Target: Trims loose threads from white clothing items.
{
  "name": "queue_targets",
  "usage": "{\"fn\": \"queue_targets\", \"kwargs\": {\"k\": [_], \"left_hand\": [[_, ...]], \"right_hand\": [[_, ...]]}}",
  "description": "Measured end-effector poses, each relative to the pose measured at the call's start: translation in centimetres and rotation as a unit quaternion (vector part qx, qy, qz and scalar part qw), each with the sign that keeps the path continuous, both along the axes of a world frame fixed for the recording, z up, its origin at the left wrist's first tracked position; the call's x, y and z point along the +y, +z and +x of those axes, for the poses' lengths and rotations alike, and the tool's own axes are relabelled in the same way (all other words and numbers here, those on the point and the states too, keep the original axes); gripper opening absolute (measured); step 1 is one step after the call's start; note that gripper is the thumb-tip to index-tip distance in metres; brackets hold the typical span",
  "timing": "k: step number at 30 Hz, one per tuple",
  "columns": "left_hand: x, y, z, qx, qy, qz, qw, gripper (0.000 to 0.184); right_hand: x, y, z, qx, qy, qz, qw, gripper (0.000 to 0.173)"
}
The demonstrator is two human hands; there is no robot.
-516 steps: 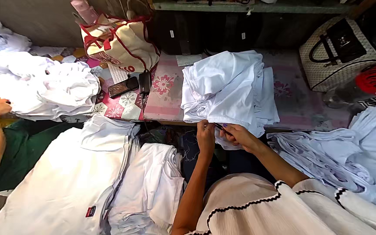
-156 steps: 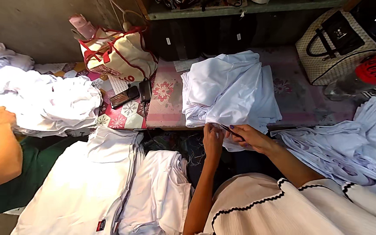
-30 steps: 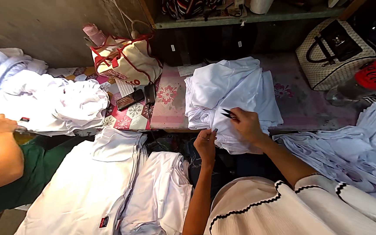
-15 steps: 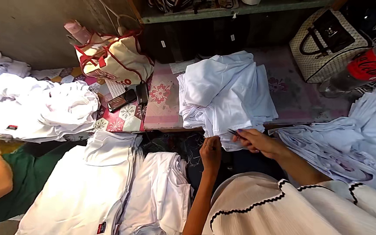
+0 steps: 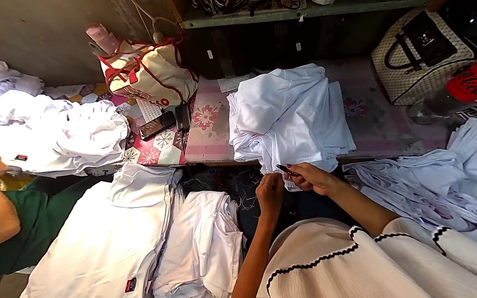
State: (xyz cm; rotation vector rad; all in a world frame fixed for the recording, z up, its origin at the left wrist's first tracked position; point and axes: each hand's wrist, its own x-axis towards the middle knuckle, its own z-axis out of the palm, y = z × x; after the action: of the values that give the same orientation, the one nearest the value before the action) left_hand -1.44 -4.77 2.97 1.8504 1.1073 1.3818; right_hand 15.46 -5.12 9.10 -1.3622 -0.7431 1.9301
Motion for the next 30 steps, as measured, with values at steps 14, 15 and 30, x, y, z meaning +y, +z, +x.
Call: {"fn": "queue_targets", "kwargs": {"k": [14, 15, 30], "left_hand": [[3.5, 0.5, 1.8, -0.057, 0.108, -0.094, 0.988, 0.015], [3.5, 1.3, 2.5, -0.177, 0.072, -0.168, 0.967, 0.021], [8.5, 7.2, -0.6, -0.155, -0.06, -0.035, 0.985, 0.03]], "right_hand": [[-2.4, -1.8, 3.2, -0.697, -0.132, 0.317, 0.629, 0.028], [-2.4, -1.0, 3.7, -0.682, -0.146, 0.303, 0.649, 0.029], [-4.5, -0.1, 5.9, -0.521, -0.076, 0.37, 0.765, 0.029]]}}
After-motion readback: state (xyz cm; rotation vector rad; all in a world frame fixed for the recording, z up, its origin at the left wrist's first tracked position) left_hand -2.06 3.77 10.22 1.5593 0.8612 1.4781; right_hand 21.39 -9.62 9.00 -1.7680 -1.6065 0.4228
